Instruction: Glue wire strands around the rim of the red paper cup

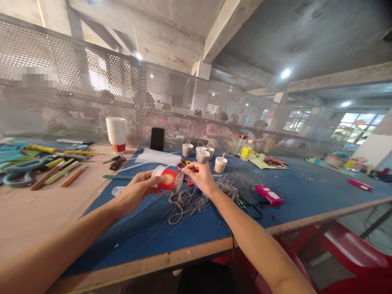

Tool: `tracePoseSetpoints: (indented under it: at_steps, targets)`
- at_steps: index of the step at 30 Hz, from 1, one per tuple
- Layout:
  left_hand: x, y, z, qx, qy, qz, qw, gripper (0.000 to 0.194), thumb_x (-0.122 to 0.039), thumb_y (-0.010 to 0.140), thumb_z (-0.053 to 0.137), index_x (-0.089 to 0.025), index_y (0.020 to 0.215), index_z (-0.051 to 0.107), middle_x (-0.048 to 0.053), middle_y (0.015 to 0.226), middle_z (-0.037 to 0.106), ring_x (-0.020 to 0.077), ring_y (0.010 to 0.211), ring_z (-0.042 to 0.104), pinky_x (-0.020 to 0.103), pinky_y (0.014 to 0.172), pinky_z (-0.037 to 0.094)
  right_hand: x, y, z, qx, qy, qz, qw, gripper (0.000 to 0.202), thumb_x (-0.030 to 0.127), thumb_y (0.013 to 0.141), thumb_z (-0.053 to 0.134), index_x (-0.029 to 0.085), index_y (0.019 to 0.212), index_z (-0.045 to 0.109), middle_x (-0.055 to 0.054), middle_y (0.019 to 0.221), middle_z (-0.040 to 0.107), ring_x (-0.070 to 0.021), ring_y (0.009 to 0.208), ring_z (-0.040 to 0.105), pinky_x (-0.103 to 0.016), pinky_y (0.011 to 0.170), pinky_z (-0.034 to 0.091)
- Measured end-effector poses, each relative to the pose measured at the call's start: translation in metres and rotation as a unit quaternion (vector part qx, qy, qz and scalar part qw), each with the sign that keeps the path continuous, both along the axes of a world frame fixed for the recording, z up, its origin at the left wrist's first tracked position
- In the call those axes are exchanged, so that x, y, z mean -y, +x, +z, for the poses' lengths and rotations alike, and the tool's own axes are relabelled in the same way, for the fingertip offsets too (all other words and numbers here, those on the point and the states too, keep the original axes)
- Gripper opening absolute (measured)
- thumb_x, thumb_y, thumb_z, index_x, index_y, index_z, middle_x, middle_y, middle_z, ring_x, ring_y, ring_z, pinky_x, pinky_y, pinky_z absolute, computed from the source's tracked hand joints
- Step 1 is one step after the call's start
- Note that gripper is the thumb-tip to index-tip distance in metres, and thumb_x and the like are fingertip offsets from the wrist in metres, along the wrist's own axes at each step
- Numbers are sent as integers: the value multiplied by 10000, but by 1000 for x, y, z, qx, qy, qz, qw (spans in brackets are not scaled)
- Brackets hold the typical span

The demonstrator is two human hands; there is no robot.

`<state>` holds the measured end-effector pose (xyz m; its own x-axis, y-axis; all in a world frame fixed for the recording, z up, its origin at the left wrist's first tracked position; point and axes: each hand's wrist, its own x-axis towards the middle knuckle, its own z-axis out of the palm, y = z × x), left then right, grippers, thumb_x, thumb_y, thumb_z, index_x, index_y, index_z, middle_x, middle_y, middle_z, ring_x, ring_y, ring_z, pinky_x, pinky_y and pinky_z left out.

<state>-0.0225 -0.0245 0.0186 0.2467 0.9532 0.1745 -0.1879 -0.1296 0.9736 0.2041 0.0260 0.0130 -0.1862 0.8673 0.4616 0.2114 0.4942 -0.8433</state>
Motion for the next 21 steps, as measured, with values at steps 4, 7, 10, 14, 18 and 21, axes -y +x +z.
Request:
tracePoseSetpoints:
  at_steps: [4,7,10,14,18,21]
  targets:
    - [-3,-2,-2,10,-4,9,1000,211,-356,708,875,-177,788,798,56,781,750,164,672,608,237,582,525,-1,-1,0,-19,-8,-3,1000,282,470,827,730,189,830,714,16,660,624,-128,582,544,-223,511,434]
    - [-6,-2,-4,4,-8,7,1000,213,-363,718,874,-180,793,796,50,777,750,156,670,608,227,587,518,2,-1,3,-34,-9,-8,999,292,484,824,727,192,836,714,21,654,607,-119,557,513,-222,491,403]
    - [-8,-2,-7,-11,-10,5,1000,228,-389,744,857,-179,812,799,54,805,762,151,672,614,223,596,513,6,-2,7,-40,10,-21,999,300,490,827,727,190,840,712,25,639,602,-119,560,508,-232,535,421]
    - [-8,-2,-8,-18,-13,7,1000,240,-403,743,857,-180,812,799,55,815,768,151,670,618,222,594,509,9,-2,10,-41,24,-28,999,307,495,830,725,189,845,709,25,640,610,-123,564,514,-243,570,435]
    - [-7,0,-7,-13,-13,7,1000,253,-410,716,874,-180,783,794,49,788,760,147,655,612,218,580,505,9,-2,8,-31,32,-27,999,294,483,838,717,190,839,709,18,668,633,-129,587,533,-249,597,443]
    - [-6,0,-5,-8,-14,12,1000,257,-408,700,882,-179,775,790,44,771,751,149,649,610,220,574,507,7,-2,6,-25,36,-33,998,285,475,843,714,190,838,709,16,681,643,-133,608,552,-251,616,447]
